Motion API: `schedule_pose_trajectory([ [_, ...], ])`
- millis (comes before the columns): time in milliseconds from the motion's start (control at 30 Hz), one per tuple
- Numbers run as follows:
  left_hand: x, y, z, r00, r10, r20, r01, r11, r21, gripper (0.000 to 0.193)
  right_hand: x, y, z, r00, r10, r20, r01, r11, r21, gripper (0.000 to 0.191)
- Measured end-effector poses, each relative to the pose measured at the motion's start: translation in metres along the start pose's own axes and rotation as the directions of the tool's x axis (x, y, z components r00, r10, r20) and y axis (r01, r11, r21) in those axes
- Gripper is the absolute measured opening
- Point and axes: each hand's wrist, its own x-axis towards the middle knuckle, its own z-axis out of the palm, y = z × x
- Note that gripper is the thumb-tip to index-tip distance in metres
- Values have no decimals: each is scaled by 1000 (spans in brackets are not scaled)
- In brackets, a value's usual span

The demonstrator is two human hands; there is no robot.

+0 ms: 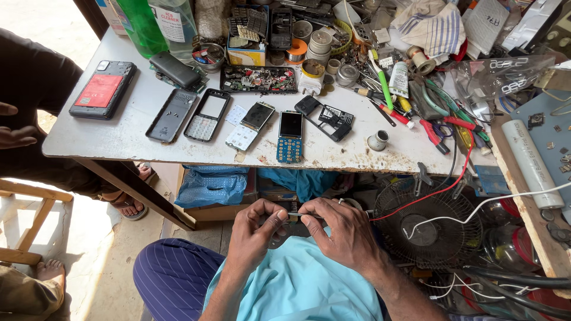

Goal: The person sits at a cluttered repair bench and works on a small feature phone, holding it in one hand while using a thin metal tool with the other to pry at the phone's edges and keypad area. They repeatedly reposition the phone, set it down, pick it up again, and continue working on it with the tool and fingers.

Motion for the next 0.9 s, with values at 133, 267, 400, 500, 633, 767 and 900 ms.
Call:
schedule_pose_trajectory([
  [133,3,3,-17,998,2,-60,-3,1000,-19,17,0,11,-4,998,-1,-61,-2,999,-49,15],
  [267,7,0,-13,996,78,-44,-79,997,-6,16,2,20,-3,994,92,-62,-83,987,135,18],
  [400,8,-1,2,980,196,-44,-187,970,156,23,2,24,6,988,143,-58,-115,935,335,18],
  [500,8,7,4,960,278,-15,-242,858,453,23,4,25,7,981,195,-21,-173,909,378,19],
  [633,8,14,7,978,207,35,-209,938,277,36,7,23,9,989,111,-93,-82,958,273,19],
  [767,18,5,7,988,92,125,-91,996,-11,24,9,21,15,986,-67,-152,81,992,92,15],
  [900,26,-13,0,984,-37,176,74,975,-208,14,8,20,21,976,-162,-143,150,984,-91,15],
])
